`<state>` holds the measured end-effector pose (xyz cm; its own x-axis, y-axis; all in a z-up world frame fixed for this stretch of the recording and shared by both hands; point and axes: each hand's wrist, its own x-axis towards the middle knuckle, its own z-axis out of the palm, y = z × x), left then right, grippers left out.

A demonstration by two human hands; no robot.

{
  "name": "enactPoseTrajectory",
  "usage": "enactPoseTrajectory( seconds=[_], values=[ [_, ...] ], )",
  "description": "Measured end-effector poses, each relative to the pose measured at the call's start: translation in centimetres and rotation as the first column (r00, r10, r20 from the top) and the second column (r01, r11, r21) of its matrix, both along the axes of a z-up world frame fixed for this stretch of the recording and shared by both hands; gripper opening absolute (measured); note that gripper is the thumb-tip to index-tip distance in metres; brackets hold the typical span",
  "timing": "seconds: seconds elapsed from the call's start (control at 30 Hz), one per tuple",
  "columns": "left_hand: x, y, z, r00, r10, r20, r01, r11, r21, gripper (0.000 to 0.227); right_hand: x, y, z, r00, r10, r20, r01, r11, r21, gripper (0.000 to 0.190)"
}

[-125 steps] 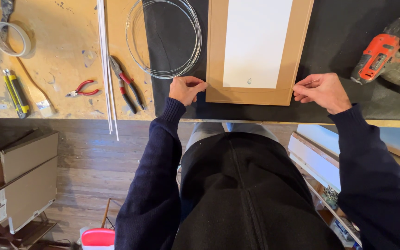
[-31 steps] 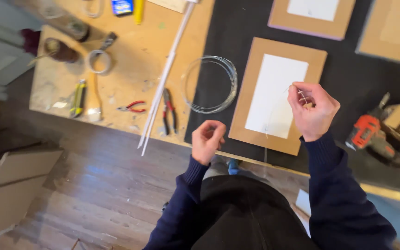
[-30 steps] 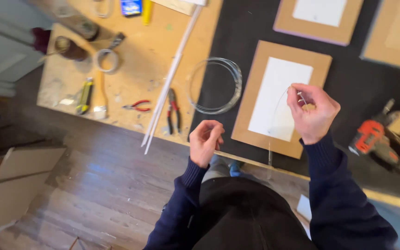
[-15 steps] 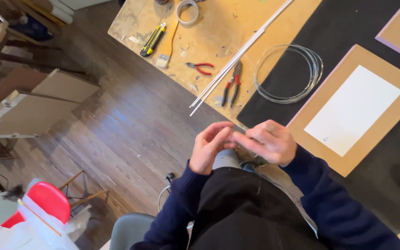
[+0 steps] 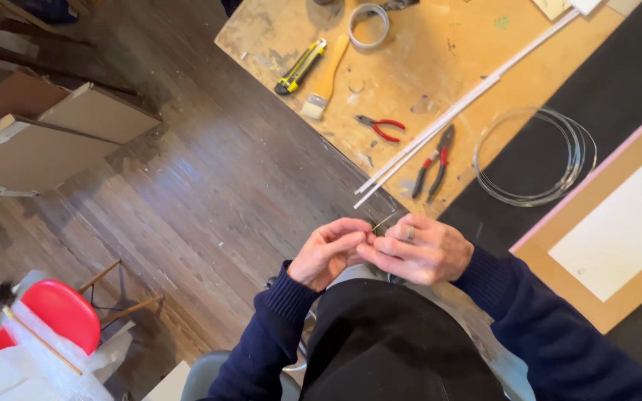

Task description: Measure and cut picture hanging wire for a frame.

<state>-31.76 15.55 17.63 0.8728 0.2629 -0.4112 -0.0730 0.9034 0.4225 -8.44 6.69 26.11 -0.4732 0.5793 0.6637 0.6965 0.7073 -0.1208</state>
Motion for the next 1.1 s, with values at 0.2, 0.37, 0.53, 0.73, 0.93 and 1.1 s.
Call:
enactPoseTrajectory(
  seconds=[0.2,0.37,0.53,0.73,0.93,1.1],
  values=[
    [-1.2,4.6,0.4,0.976,0.201,-0.081,-0.193,0.977,0.088,0.026,1.0,3.2,-0.9,0.973,-0.225,0.046,0.229,0.964,-0.133,0.036],
    [-2.3,7.3,1.3,0.933,0.354,-0.06,-0.323,0.9,0.293,0.026,6.9,5.8,-8.8,0.8,-0.588,-0.121,0.564,0.805,-0.184,0.026],
    [-2.7,8.0,2.8,0.852,0.523,0.001,-0.48,0.782,0.397,0.028,8.6,11.0,-18.9,0.44,-0.814,-0.378,0.519,0.575,-0.633,0.028],
    [-2.6,7.9,3.3,0.838,0.546,0.011,-0.506,0.769,0.391,0.033,6.7,13.6,-22.7,0.746,-0.629,0.218,0.622,0.543,-0.564,0.051],
    [-0.5,8.0,3.4,0.852,0.51,0.121,-0.507,0.747,0.43,0.037,7.5,11.9,-21.4,0.672,-0.69,0.267,0.64,0.361,-0.678,0.029],
    [2.3,7.1,3.1,0.916,0.369,0.161,-0.402,0.836,0.374,0.033,4.9,5.3,-13.6,0.368,-0.82,-0.438,-0.312,0.334,-0.889,0.023]
  ],
)
